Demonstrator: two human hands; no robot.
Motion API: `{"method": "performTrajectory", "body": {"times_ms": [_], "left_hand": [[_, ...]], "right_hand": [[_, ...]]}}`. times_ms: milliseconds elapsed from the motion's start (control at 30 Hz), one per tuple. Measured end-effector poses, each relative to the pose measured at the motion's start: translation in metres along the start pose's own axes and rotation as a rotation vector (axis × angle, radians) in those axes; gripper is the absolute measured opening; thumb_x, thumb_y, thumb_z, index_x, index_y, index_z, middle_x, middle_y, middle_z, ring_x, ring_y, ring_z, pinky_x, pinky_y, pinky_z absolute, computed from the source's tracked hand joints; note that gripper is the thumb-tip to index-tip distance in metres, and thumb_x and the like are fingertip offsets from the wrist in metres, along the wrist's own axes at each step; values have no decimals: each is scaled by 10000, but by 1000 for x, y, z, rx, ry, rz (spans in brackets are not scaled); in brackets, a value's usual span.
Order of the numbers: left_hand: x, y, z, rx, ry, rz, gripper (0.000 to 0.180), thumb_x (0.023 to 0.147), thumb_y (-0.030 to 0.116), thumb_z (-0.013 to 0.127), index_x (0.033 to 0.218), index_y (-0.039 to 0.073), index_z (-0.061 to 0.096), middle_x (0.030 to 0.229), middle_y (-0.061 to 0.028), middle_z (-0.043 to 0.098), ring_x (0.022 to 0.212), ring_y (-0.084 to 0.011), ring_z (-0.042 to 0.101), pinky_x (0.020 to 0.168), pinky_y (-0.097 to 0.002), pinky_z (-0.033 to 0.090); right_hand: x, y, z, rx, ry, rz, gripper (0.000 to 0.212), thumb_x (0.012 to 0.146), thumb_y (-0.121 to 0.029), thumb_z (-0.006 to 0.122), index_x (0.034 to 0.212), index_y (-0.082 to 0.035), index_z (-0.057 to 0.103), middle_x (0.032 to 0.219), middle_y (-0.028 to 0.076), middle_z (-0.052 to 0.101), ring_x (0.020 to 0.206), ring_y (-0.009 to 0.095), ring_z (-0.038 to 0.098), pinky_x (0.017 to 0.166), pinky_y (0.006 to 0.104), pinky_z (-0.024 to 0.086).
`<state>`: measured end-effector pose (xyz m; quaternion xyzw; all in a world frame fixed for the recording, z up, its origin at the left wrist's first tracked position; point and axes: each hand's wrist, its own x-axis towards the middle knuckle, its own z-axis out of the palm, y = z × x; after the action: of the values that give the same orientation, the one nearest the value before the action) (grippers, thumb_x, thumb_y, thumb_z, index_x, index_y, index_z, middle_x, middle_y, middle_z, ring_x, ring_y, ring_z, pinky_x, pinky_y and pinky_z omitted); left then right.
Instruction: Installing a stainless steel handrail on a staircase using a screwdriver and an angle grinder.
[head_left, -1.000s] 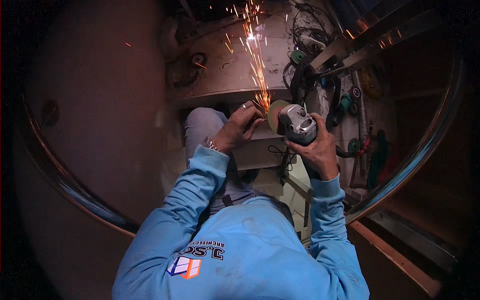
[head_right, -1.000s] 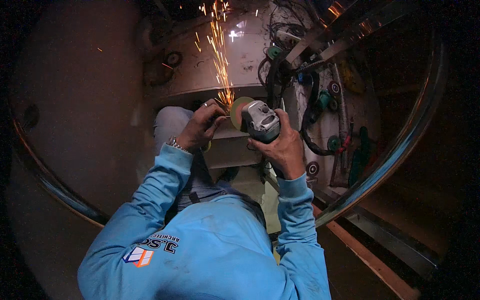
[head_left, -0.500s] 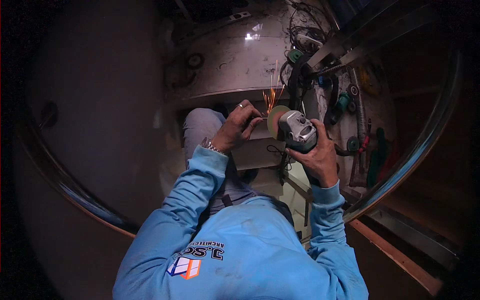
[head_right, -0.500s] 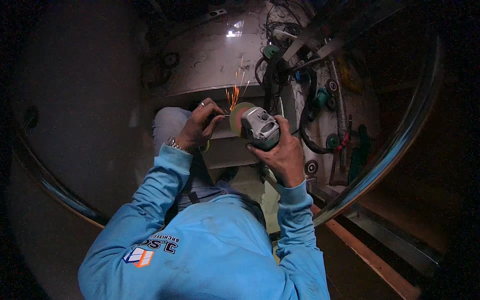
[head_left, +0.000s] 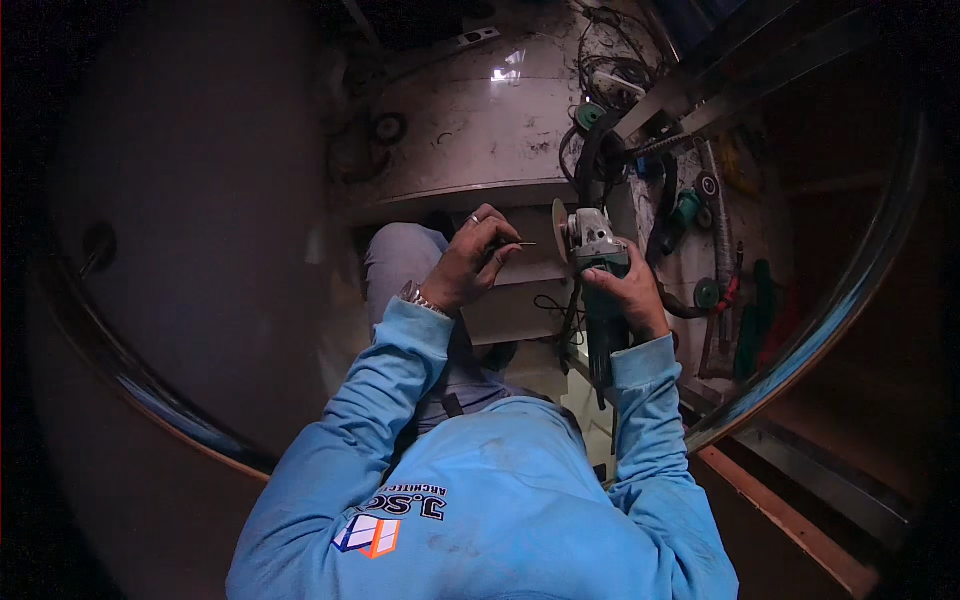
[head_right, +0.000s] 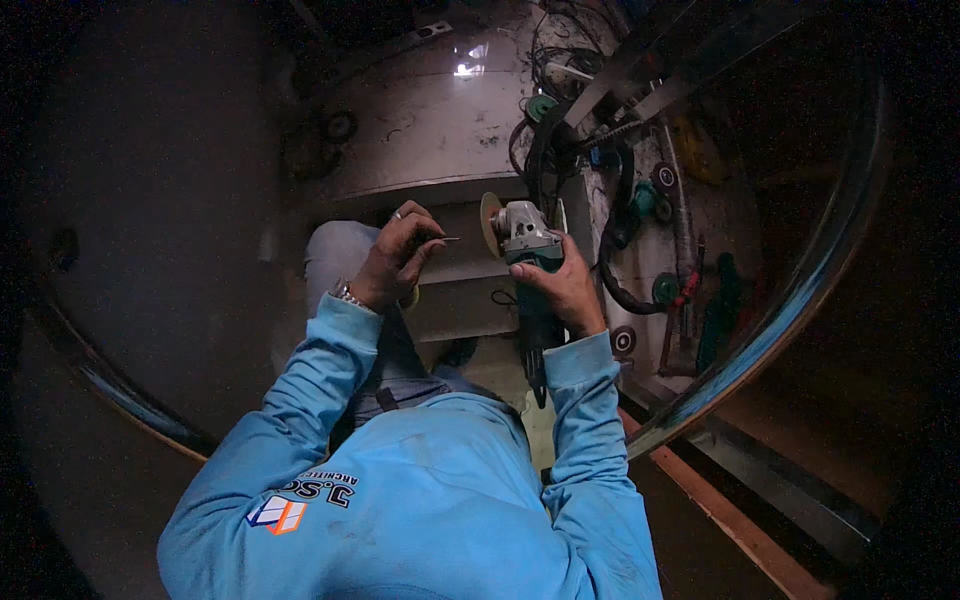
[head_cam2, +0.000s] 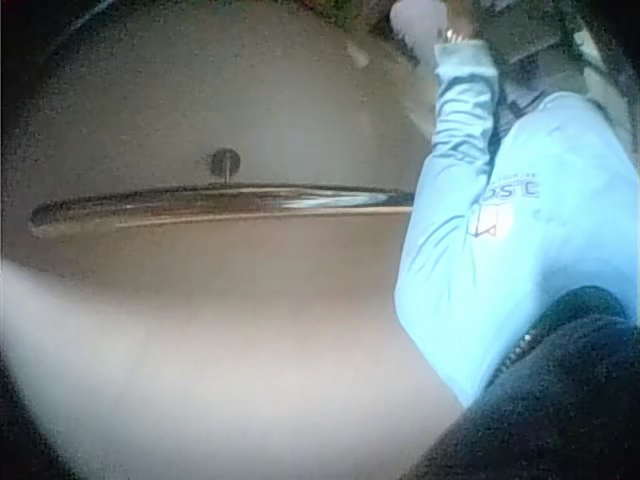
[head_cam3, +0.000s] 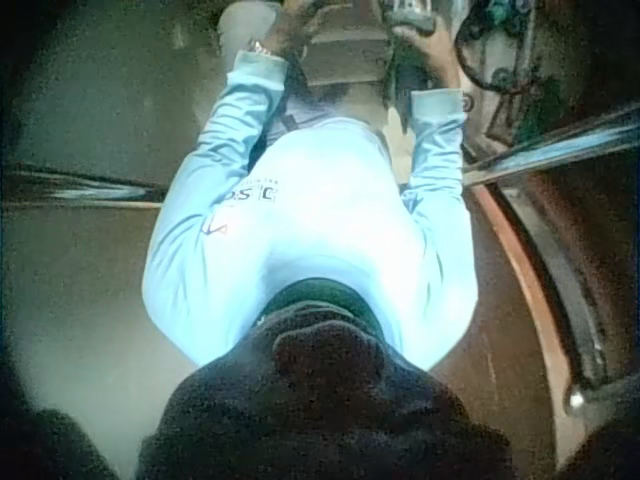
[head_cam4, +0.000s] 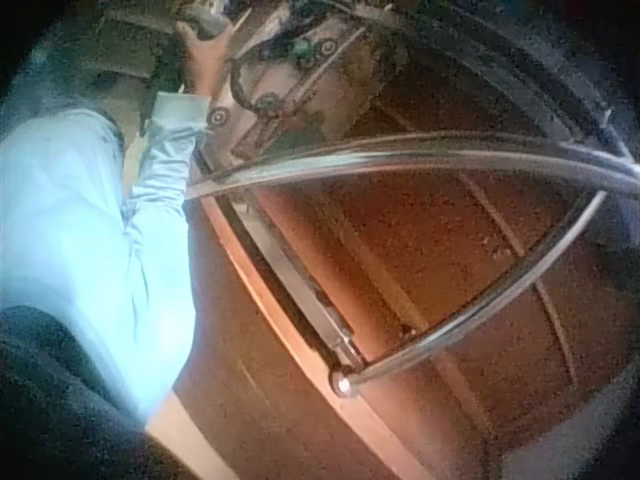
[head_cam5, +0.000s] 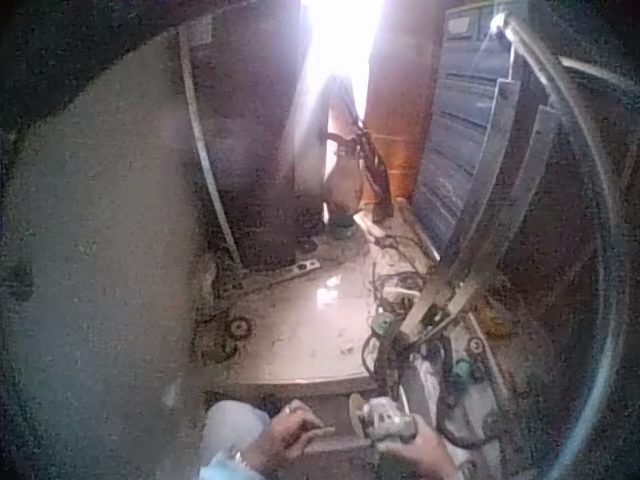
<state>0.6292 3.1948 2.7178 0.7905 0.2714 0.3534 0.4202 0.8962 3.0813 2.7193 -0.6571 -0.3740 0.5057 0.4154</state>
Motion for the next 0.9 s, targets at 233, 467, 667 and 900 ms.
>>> {"method": "performTrajectory", "body": {"times_ms": [233,467,667,900], "left_hand": [[31,-16,-9,-22,61,-43,190,837,-8,713,977,31,590,945,-127,541,862,-294,565,738,-369,469],[94,-57,-36,7,131,-56,126,899,36,668,998,38,590,939,-107,567,851,-262,574,765,-341,465],[90,-77,-57,-23,377,-462,247,899,41,693,1131,9,616,946,-92,667,891,-203,653,819,-307,512],[109,-118,-103,-788,491,-828,307,944,115,683,1209,9,570,1006,-104,706,916,-148,673,829,-286,535]], "right_hand": [[49,37,5,657,-186,267,614,800,-369,826,1223,-19,552,1071,141,675,878,240,709,661,337,612],[164,70,34,1085,-198,230,631,899,-479,693,1289,-6,545,1077,217,688,921,332,710,797,462,612],[235,98,76,1216,-245,475,596,861,-383,772,1250,5,543,971,203,693,856,342,709,777,460,614],[377,116,100,1089,-153,532,459,847,-321,792,1138,-42,572,900,159,704,714,279,715,628,416,626]]}}
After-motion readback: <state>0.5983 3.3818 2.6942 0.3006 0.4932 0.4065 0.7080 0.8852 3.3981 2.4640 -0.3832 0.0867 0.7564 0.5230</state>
